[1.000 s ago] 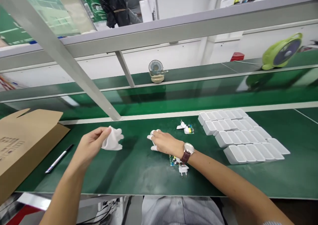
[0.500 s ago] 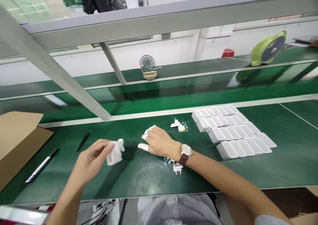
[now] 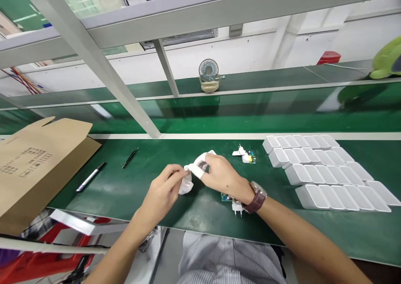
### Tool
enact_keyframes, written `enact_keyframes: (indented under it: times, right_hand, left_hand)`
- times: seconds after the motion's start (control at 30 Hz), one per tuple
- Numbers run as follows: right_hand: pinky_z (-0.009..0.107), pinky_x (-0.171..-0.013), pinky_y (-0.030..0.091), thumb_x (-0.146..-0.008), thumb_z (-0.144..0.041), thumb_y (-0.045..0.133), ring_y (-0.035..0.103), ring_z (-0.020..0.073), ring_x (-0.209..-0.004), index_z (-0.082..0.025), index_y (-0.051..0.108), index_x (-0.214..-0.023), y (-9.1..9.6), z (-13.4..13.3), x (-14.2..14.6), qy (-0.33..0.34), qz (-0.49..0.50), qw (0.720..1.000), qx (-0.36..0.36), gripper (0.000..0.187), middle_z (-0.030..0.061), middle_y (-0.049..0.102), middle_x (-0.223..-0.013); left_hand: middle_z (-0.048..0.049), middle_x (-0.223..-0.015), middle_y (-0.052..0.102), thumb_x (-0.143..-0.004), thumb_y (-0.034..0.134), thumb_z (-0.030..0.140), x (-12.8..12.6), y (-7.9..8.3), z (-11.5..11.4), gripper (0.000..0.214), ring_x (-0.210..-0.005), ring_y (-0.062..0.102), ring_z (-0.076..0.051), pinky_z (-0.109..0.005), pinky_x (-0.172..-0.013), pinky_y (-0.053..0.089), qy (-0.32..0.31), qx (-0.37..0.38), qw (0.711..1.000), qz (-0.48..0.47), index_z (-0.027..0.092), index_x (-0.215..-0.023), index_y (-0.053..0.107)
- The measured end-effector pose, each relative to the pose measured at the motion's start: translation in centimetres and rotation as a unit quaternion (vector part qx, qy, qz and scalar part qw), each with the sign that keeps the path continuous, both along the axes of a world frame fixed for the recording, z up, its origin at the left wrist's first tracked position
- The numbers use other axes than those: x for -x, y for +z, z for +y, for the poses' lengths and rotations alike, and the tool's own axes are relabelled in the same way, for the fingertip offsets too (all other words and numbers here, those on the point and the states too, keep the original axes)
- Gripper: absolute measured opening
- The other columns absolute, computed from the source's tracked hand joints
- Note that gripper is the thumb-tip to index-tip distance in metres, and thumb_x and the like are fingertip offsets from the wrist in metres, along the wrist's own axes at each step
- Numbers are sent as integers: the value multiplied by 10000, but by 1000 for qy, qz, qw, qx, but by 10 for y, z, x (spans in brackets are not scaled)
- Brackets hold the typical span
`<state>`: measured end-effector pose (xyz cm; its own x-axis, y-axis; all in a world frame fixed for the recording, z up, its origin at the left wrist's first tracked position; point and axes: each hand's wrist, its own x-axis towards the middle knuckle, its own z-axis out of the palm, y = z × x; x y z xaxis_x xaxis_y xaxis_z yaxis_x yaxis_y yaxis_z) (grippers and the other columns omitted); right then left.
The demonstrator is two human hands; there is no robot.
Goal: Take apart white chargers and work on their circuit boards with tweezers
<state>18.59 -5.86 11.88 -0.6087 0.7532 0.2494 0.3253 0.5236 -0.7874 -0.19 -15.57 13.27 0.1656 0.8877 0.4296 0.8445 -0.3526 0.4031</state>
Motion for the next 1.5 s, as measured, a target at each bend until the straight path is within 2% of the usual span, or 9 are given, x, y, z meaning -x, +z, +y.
enact_keyframes:
  times: [0.23, 0.47, 0.6, 0.77, 0.97, 1.07, 1.17, 1.33, 1.5]
  right_hand:
    - [243, -529, 319, -925, -335, 582, 492, 107, -560, -185, 619, -750, 1, 3, -7, 78, -30, 995, 59, 234, -25, 627, -668]
    - [287, -668, 391, -948, -226, 509, 569, 158, -708, -189, 614, -809, 7, -8, -4, -30, -57, 978, -198, 179, 34, 657, -829]
    - [341, -677, 406, -938, -133, 483, 580, 222, -743, -181, 591, -774, -8, -31, 2, 11, -157, 926, -343, 202, 82, 623, -778]
    - [352, -664, 427, -876, -39, 516, 573, 233, -744, -184, 569, -796, -38, -56, 2, 26, -190, 918, -346, 174, 76, 606, -793]
    - [368, -693, 440, -889, -58, 498, 548, 242, -767, -190, 569, -820, -36, -61, 6, -16, -146, 931, -335, 165, 81, 589, -815]
    - [367, -686, 434, -900, -71, 466, 527, 240, -746, -187, 569, -808, -32, -71, 12, -28, -106, 935, -337, 180, 77, 569, -788]
    - [365, -673, 426, -879, -75, 478, 510, 235, -729, -195, 553, -771, -37, -89, 17, -6, -89, 944, -318, 179, 76, 561, -784]
    - [375, -675, 435, -861, -61, 492, 504, 240, -730, -193, 554, -785, -51, -104, 17, -26, -74, 954, -290, 165, 77, 563, -794]
    - [373, -717, 468, -938, -105, 461, 544, 239, -780, -171, 603, -912, -53, -100, 17, -49, -11, 968, -246, 159, 96, 599, -894]
  left_hand:
    - [-57, -1027, 651, -977, 486, 141, -10, 7, 0, 137, -920, 640, -157, -273, -820, 519, 21, -17, 999, -19, 228, -1005, 588]
    - [-74, -894, 651, -967, 413, 192, -6, -4, 4, 253, -681, 629, -163, -270, -624, 496, 12, 179, 983, 25, 214, -937, 664]
    - [43, -474, 497, -984, 466, 445, -7, -10, 10, 352, -302, 332, -72, -192, -319, 234, 34, 382, 857, -344, 204, -739, 541]
    - [30, -668, 601, -878, 687, 347, -12, -27, 12, 176, -512, 541, -64, -160, -499, 470, 108, 195, 721, -656, 189, -844, 618]
    - [-94, -1229, 683, -915, 560, 236, -16, -54, -13, 211, -1206, 599, -274, -453, -1073, 462, 83, 130, 939, -307, 228, -1053, 720]
    - [-107, -1151, 721, -850, 566, 142, -12, -56, -24, 233, -1149, 628, -301, -489, -1047, 475, 39, 170, 964, -199, 223, -970, 749]
    - [-82, -1012, 760, -787, 657, 140, -10, -51, -22, 183, -986, 698, -277, -421, -915, 558, 66, 207, 903, -371, 197, -933, 752]
    - [-88, -1001, 767, -641, 861, 194, -22, -43, -11, 393, -884, 725, -234, -293, -800, 582, 135, 122, 697, -694, 158, -1017, 753]
    - [-119, -933, 764, -686, 850, 282, -39, -45, -13, 354, -811, 716, -222, -267, -717, 579, 97, 198, 611, -760, 98, -979, 774]
